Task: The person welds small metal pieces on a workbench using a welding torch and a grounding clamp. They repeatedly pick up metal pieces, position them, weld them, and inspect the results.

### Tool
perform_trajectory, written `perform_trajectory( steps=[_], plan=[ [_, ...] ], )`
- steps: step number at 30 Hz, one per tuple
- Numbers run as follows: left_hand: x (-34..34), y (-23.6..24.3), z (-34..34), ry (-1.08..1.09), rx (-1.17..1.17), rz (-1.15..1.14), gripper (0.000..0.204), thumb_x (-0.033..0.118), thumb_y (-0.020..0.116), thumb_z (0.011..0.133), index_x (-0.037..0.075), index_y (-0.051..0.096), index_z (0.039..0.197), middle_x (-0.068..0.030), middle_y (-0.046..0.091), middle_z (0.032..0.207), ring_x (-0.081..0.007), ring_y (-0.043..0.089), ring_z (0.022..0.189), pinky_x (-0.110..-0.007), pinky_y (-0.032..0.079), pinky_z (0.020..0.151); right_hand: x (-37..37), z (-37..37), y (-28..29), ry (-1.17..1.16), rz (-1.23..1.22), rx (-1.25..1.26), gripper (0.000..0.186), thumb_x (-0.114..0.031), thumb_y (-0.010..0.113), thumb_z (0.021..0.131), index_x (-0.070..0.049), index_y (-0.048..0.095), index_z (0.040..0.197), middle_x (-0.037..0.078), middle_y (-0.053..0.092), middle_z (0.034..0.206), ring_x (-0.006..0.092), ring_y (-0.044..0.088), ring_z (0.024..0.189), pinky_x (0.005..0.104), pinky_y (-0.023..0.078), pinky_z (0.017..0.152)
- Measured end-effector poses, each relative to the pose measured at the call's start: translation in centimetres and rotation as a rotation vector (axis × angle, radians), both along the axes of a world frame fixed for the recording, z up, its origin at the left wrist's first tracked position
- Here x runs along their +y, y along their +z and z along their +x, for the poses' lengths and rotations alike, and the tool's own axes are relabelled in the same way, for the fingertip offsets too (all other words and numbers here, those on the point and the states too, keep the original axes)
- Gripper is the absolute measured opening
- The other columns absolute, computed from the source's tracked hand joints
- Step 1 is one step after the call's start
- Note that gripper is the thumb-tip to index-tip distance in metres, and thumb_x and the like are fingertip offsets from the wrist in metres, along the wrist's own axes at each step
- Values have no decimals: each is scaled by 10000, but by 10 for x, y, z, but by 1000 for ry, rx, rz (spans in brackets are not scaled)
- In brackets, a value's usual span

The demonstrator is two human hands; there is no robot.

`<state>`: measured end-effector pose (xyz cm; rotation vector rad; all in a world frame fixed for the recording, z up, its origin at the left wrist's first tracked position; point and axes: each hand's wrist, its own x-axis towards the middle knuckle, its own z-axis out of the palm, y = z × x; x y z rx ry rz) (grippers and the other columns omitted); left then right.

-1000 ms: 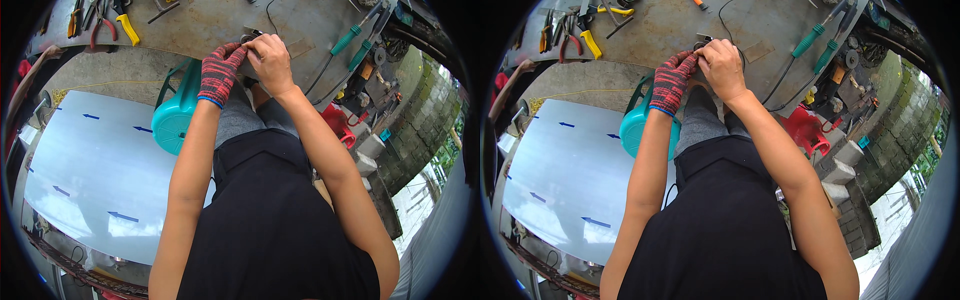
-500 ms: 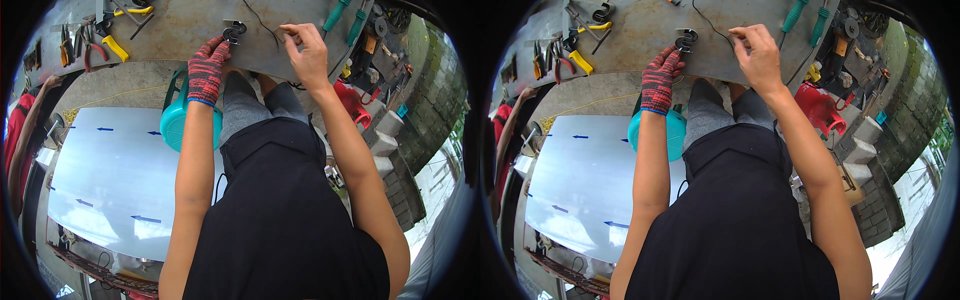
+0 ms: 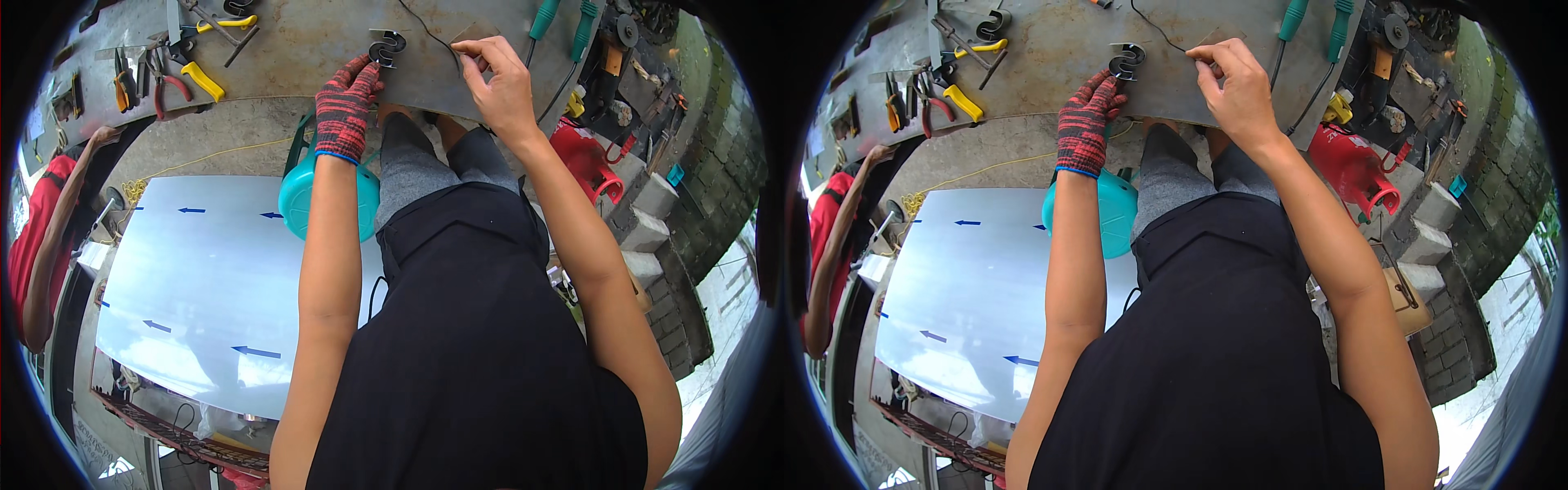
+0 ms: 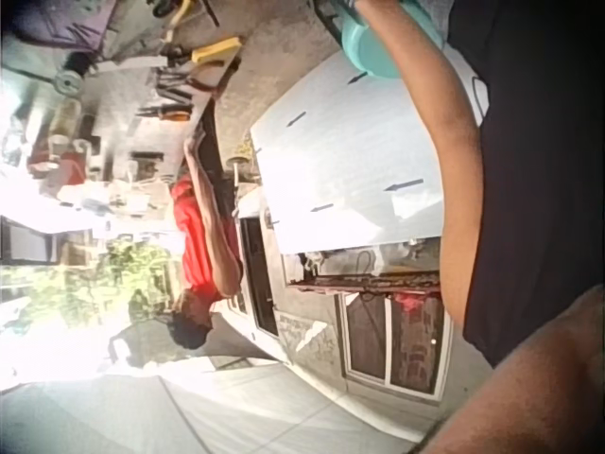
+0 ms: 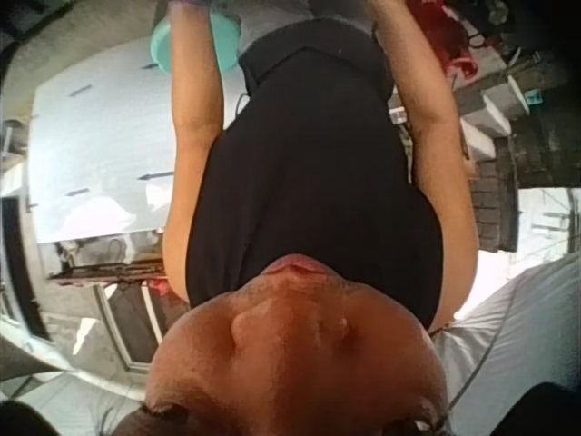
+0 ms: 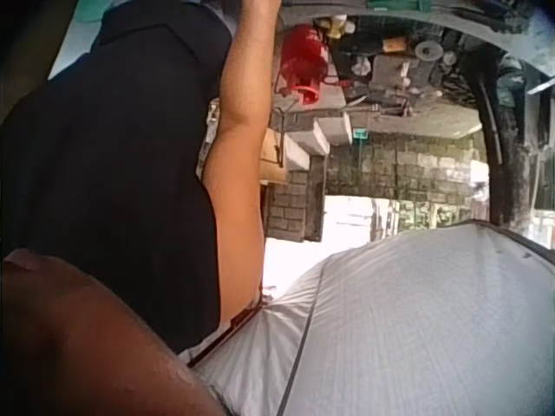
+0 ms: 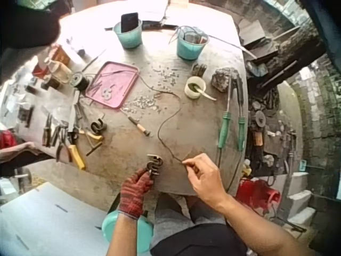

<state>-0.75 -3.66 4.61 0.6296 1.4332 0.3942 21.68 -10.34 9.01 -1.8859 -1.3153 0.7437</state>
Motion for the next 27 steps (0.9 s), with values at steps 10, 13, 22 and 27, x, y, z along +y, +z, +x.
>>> perform_trajectory(
  steps=[10,13,22,27],
  plan=[
    [2,1,0,1,6,-33,364,212,745,980,64,715,1311,-43,753,1087,-117,707,882,-262,539,790,5,6,0,-10,-22,11,177,-25,698,923,-55,761,1085,72,671,959,163,633,724,308,524,700],
    [2,3,1,-19,6,-21,366,211,747,978,63,715,1311,-44,753,1087,-116,707,885,-261,539,790,4,4,2,-12,-35,17,179,-23,695,924,-55,762,1087,68,666,949,159,628,723,306,519,697],
    [1,2,0,-18,6,-14,369,216,742,980,63,712,1314,-32,752,1093,-110,698,883,-260,537,784,5,2,4,-27,-37,54,176,-20,688,928,-47,759,1086,75,662,950,164,625,725,309,521,702],
    [2,1,0,-27,3,-30,389,209,732,1001,67,675,1358,-43,743,1174,-112,714,876,-226,529,736,6,4,8,-38,-26,54,177,-14,688,926,-45,758,1086,80,667,958,172,626,735,312,524,704]
  ],
)
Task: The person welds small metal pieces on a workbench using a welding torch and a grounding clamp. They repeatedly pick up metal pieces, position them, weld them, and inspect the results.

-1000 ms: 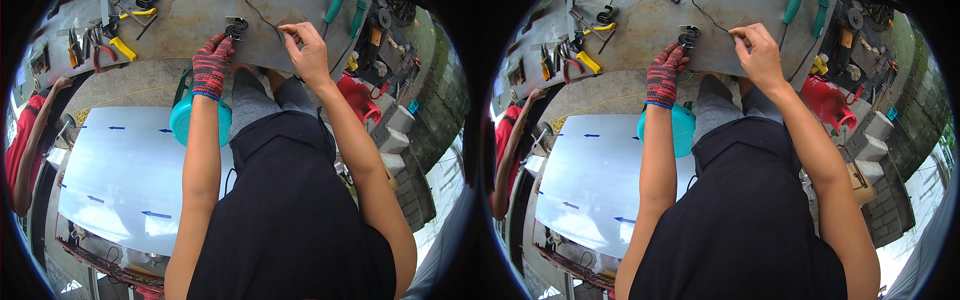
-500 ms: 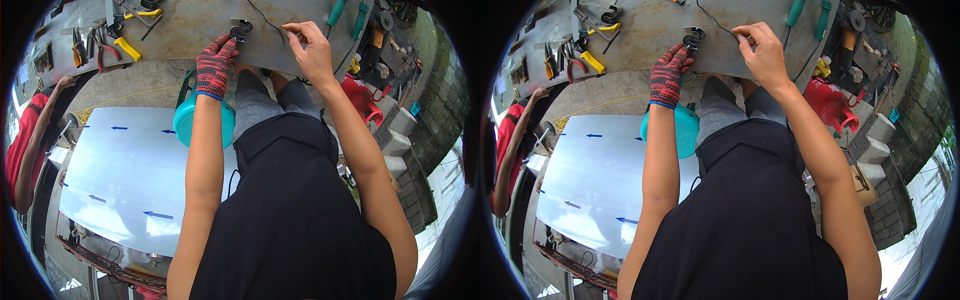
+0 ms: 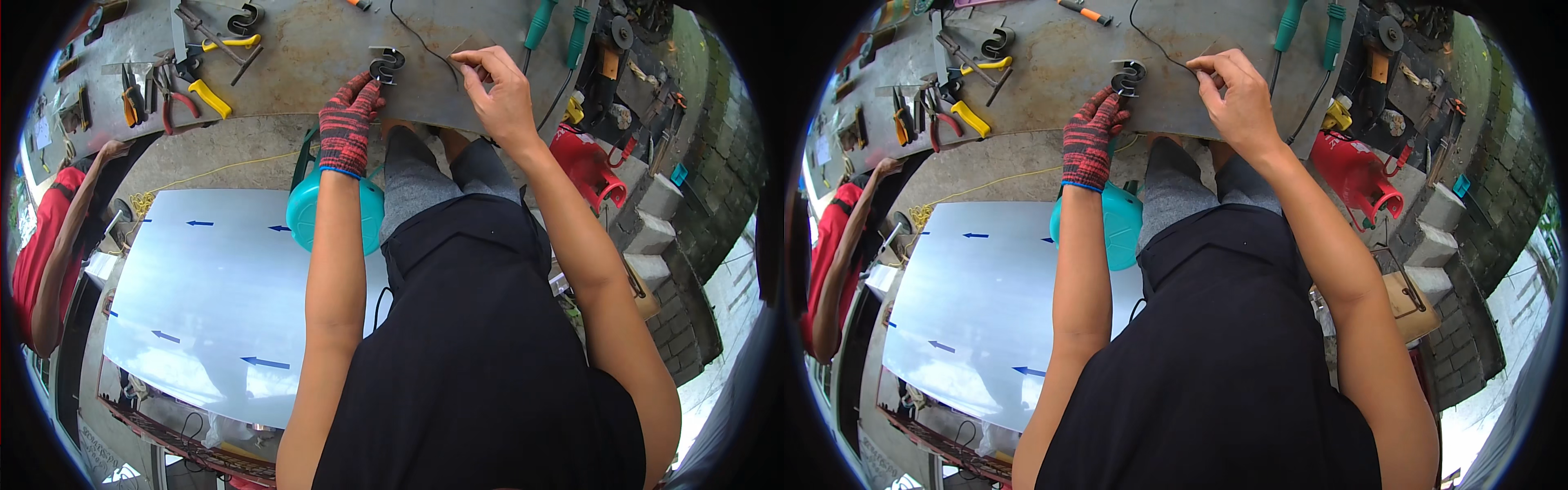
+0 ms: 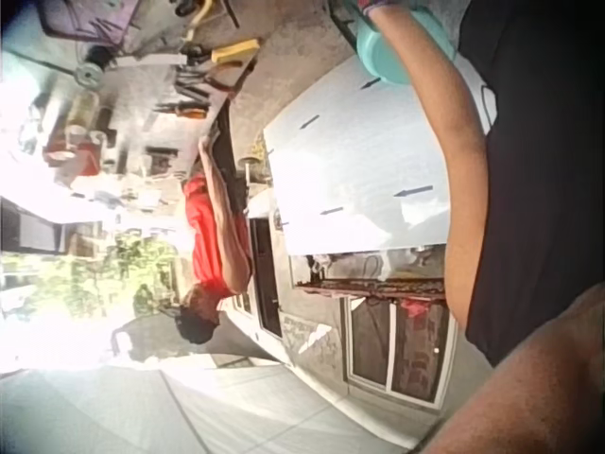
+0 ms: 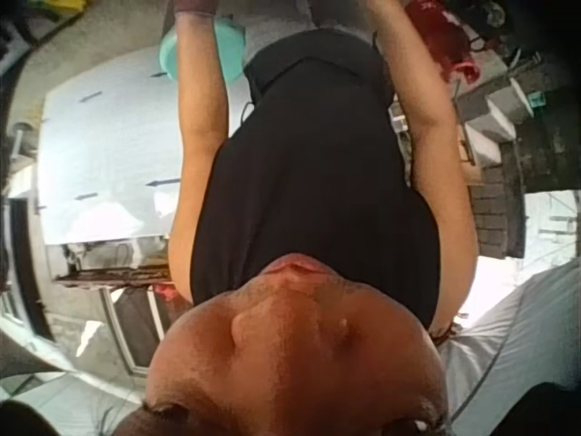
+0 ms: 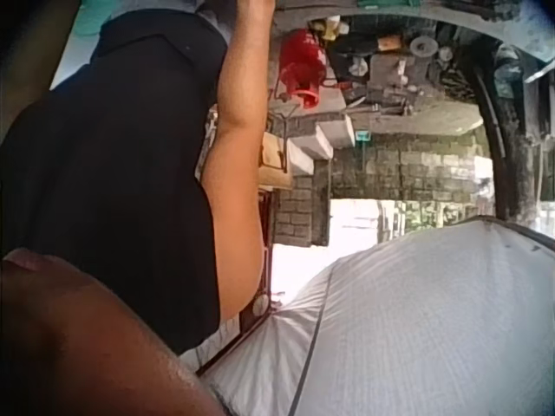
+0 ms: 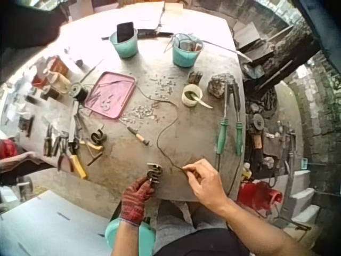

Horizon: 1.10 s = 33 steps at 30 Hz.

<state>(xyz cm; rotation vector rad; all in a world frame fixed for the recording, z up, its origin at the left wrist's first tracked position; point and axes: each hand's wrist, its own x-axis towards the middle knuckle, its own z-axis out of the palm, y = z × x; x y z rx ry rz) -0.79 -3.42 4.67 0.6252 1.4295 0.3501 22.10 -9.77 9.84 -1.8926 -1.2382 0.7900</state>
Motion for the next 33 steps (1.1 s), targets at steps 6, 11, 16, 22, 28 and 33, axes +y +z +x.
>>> perform_trajectory(
  steps=[6,11,16,22,28,33],
  plan=[
    [-1,-1,-1,-11,7,14,393,218,732,999,67,678,1358,-34,739,1162,-110,709,888,-231,525,755,0,11,5,-44,14,-14,178,-7,687,921,-49,755,1079,77,668,958,168,605,718,306,517,697],
    [-2,0,-2,-14,6,10,394,220,730,1000,77,678,1364,-26,741,1149,-97,703,881,-232,520,748,10,23,14,-92,7,-38,175,-10,690,914,-48,752,1074,76,661,949,174,616,731,313,517,700],
    [0,1,-1,-33,0,16,388,223,731,1000,80,682,1357,-16,743,1140,-91,701,875,-232,518,745,18,11,10,156,133,-236,190,-56,736,860,-88,734,1047,70,654,954,242,655,877,376,502,795],
    [1,4,0,16,-47,7,393,239,743,993,77,685,1346,-13,744,1143,-96,705,893,-235,522,758,34,-59,-21,423,156,-263,185,-77,737,830,-78,708,1013,62,644,962,264,632,954,392,484,831],
    [-1,8,4,-32,-25,77,387,253,721,1010,70,680,1349,-9,743,1145,-88,689,909,-236,521,778,40,-58,-33,439,115,-210,178,-53,755,802,-54,706,973,95,660,924,295,639,940,410,500,833],
    [-6,5,0,3,-63,54,379,242,676,1035,71,666,1373,-7,740,1146,-73,671,893,-245,519,806,52,-41,-4,332,167,-37,118,-36,738,829,-48,709,942,87,682,925,258,655,866,374,527,769]
  ],
)
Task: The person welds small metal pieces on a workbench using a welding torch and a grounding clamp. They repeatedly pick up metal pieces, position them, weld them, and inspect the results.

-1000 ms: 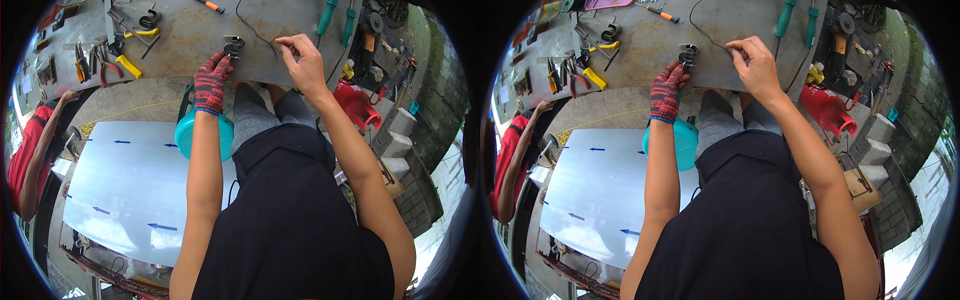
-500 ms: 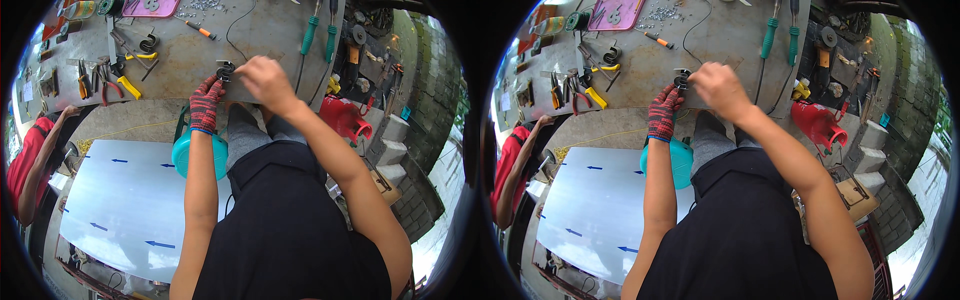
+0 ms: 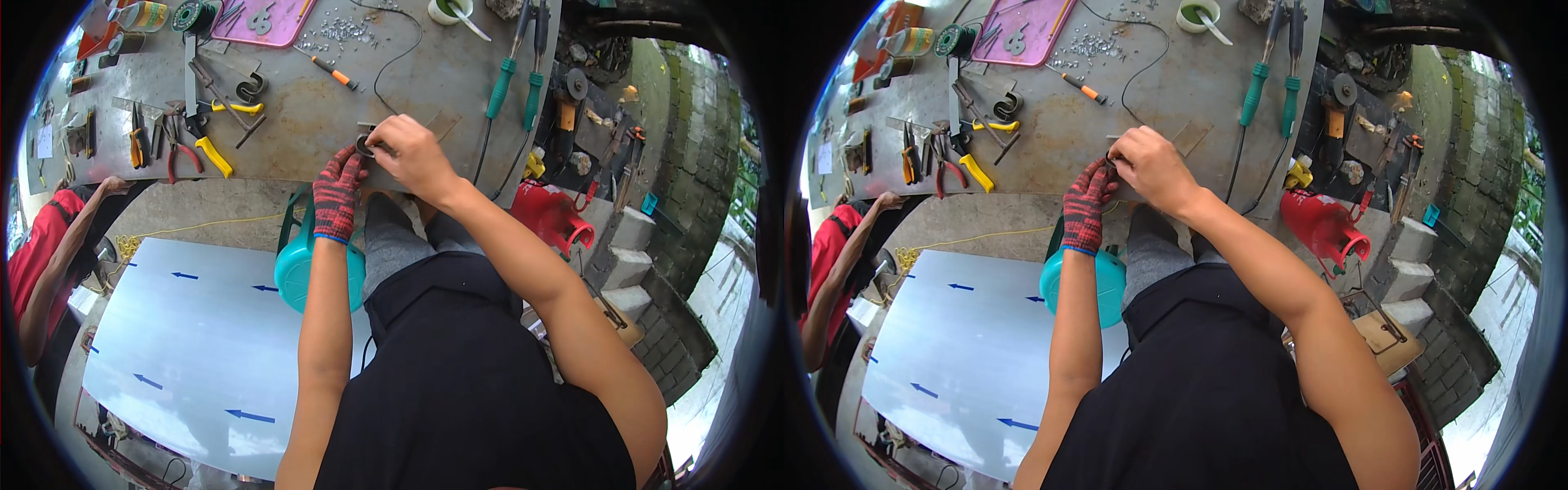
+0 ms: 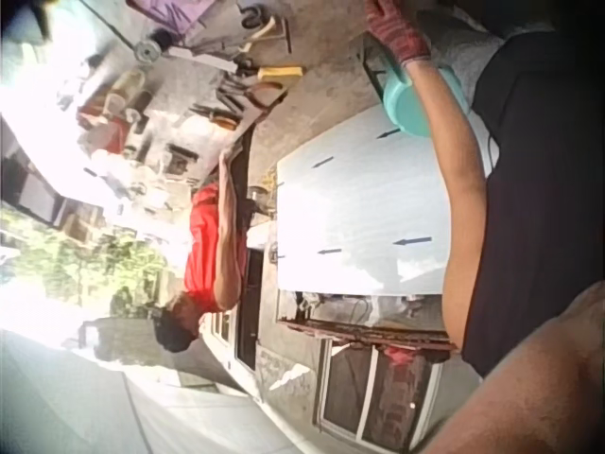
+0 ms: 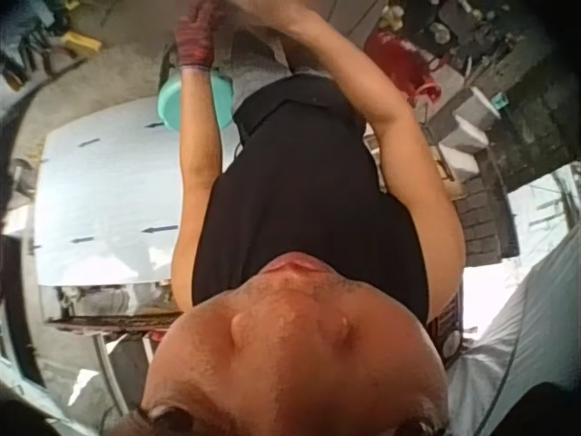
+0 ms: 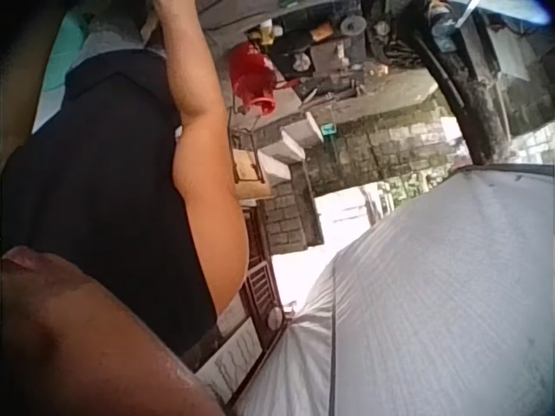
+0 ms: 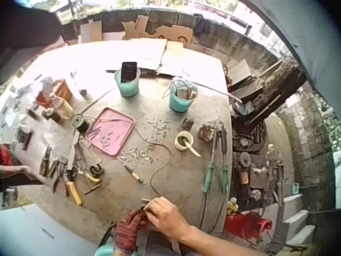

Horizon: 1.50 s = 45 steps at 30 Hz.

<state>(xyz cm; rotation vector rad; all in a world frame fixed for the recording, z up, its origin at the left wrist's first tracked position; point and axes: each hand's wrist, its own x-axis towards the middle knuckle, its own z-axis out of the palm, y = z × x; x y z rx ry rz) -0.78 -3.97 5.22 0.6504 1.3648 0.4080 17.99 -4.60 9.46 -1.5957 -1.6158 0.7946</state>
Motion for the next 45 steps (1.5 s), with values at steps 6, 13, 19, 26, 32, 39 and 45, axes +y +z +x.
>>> perform_trajectory(
  steps=[6,13,19,26,32,39,45],
  plan=[
    [-3,4,-1,-55,23,81,385,216,636,1052,58,646,1403,-32,729,1198,-86,665,929,-267,527,850,71,102,95,-362,19,-38,120,-102,777,858,-79,771,976,86,728,946,202,674,774,315,544,694],
    [1,6,8,-68,-4,156,377,159,636,1044,8,640,1390,-75,722,1229,-123,653,953,-283,541,903,146,199,25,-208,116,-445,142,-162,765,879,-27,784,921,98,724,820,210,680,756,355,549,717],
    [-2,3,-11,-25,-1,145,395,192,594,1079,19,596,1434,-97,712,1282,-113,648,954,-287,551,923,164,206,-12,-119,-85,-660,177,-271,780,853,-156,829,978,56,703,1061,294,635,1097,419,515,986],
    [-7,-3,-27,74,-32,95,360,130,590,1075,-37,605,1394,-136,705,1270,-144,660,1068,-288,554,942,167,202,-15,-82,-122,-685,136,-258,800,850,-177,840,952,41,690,1049,286,636,1082,416,515,993],
    [-7,-4,-25,98,-31,78,350,121,596,1071,-40,612,1381,-138,702,1276,-161,664,1117,-290,553,948,167,205,-20,-73,-113,-681,129,-258,806,849,-181,843,946,34,689,1050,283,638,1068,414,518,986],
    [-5,0,-23,116,-33,55,352,115,603,1066,-38,612,1383,-136,701,1281,-164,664,1123,-291,552,949,161,203,-6,-94,-76,-643,145,-262,807,846,-169,842,953,33,704,1063,284,634,1059,413,519,969],
    [-9,3,-25,78,32,119,346,161,599,1071,-18,636,1365,-128,735,1217,-121,663,973,-271,541,900,142,167,87,-198,-368,-273,195,-111,757,904,20,754,1048,80,715,818,135,660,731,291,546,688]
  ],
)
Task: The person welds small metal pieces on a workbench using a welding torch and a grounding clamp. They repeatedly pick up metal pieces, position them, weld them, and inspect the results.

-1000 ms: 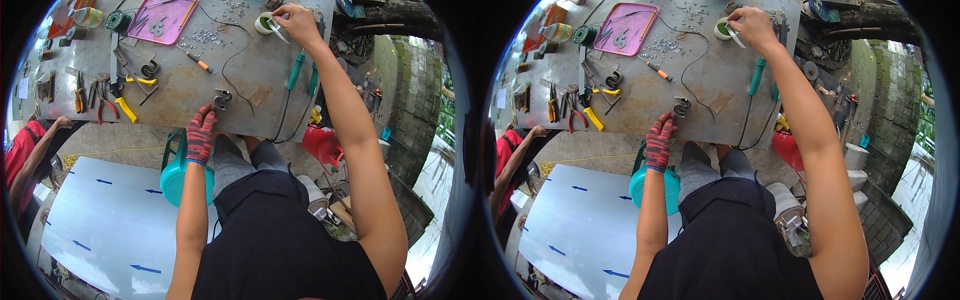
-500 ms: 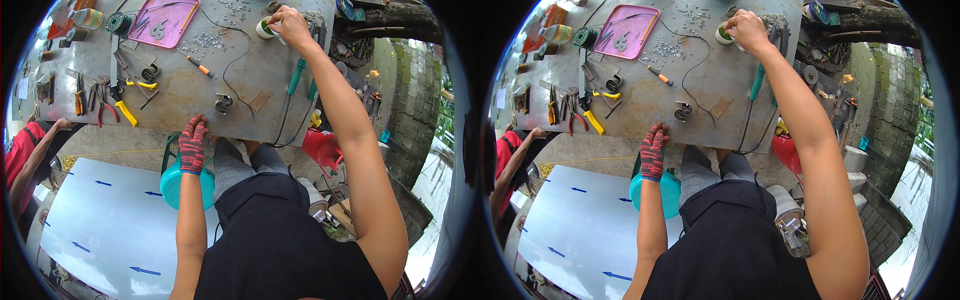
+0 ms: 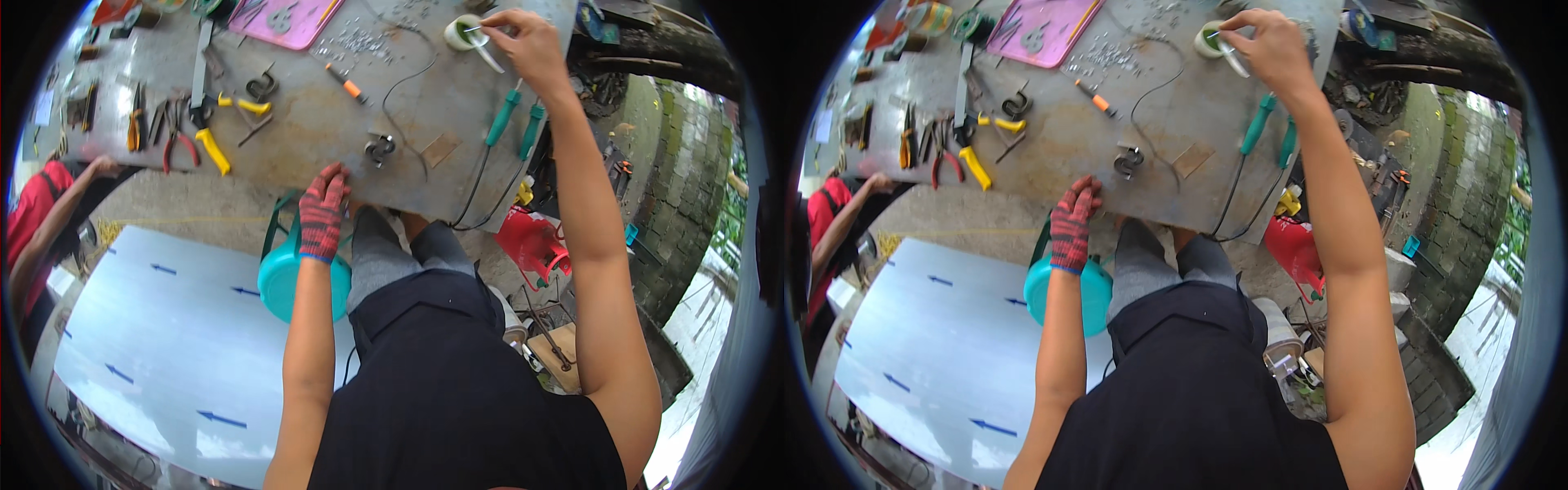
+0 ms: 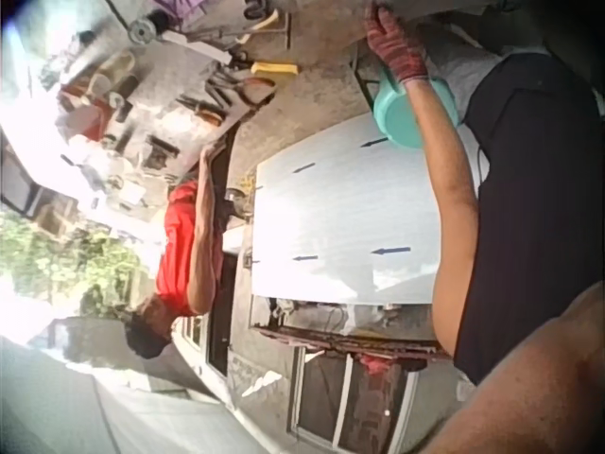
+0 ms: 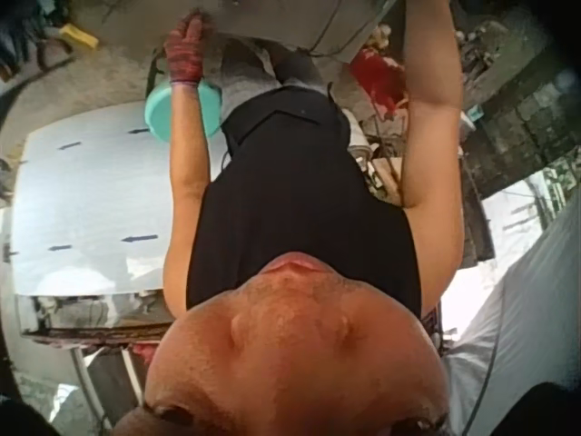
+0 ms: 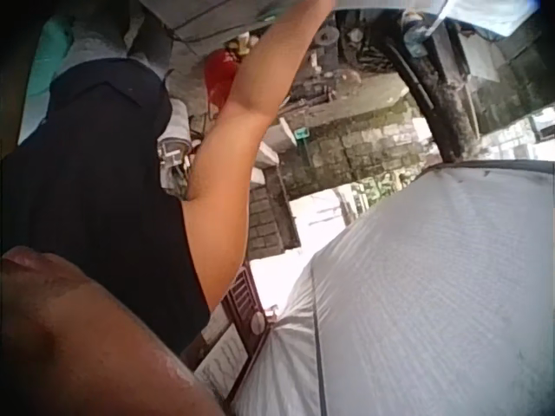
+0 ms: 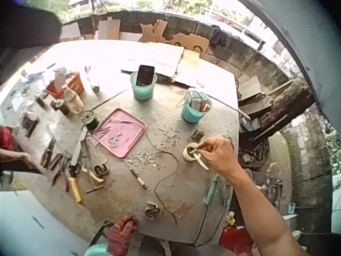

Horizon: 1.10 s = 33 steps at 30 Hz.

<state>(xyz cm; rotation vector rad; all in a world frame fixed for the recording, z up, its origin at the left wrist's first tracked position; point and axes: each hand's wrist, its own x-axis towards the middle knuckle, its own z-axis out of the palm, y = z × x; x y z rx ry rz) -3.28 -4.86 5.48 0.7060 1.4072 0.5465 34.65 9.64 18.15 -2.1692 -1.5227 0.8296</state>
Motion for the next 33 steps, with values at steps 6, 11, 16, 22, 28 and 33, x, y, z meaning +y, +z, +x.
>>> perform_trajectory(
  steps=[6,11,16,22,28,33],
  plan=[
    [2,-6,10,62,-53,-30,327,166,561,1082,-13,656,1339,-127,750,1181,-112,654,890,-270,542,868,-75,-72,-15,238,277,185,153,-126,821,836,-134,822,989,60,733,850,191,644,821,344,500,701],
    [2,-8,17,42,-94,-36,331,165,544,1086,-4,647,1351,-123,745,1214,-115,664,895,-271,543,889,-117,-138,-66,438,379,84,83,-93,794,835,-93,765,912,20,723,836,211,630,808,360,467,765],
    [4,-7,18,21,-104,-70,353,164,521,1092,1,614,1391,-130,728,1274,-111,664,920,-281,549,906,-134,-153,-91,403,351,68,82,-91,794,824,-90,749,893,21,718,841,216,629,832,365,451,782],
    [3,-15,20,47,-100,-34,319,122,512,1081,-19,665,1323,-144,763,1178,-113,655,871,-267,539,858,-133,-152,-99,430,342,51,100,-90,802,814,-87,751,901,20,716,849,216,627,833,362,452,784],
    [6,-11,22,38,-82,-40,321,141,514,1085,-17,668,1318,-139,767,1166,-114,653,864,-270,538,854,-131,-152,-105,474,332,40,128,-85,806,815,-100,746,927,10,719,869,222,630,846,367,467,789],
    [7,-9,23,1,-54,-34,320,147,520,1086,-15,670,1318,-135,767,1168,-115,652,867,-275,541,852,-132,-154,-109,505,331,34,121,-88,802,818,-95,744,923,5,721,872,214,631,847,360,463,793]
  ],
)
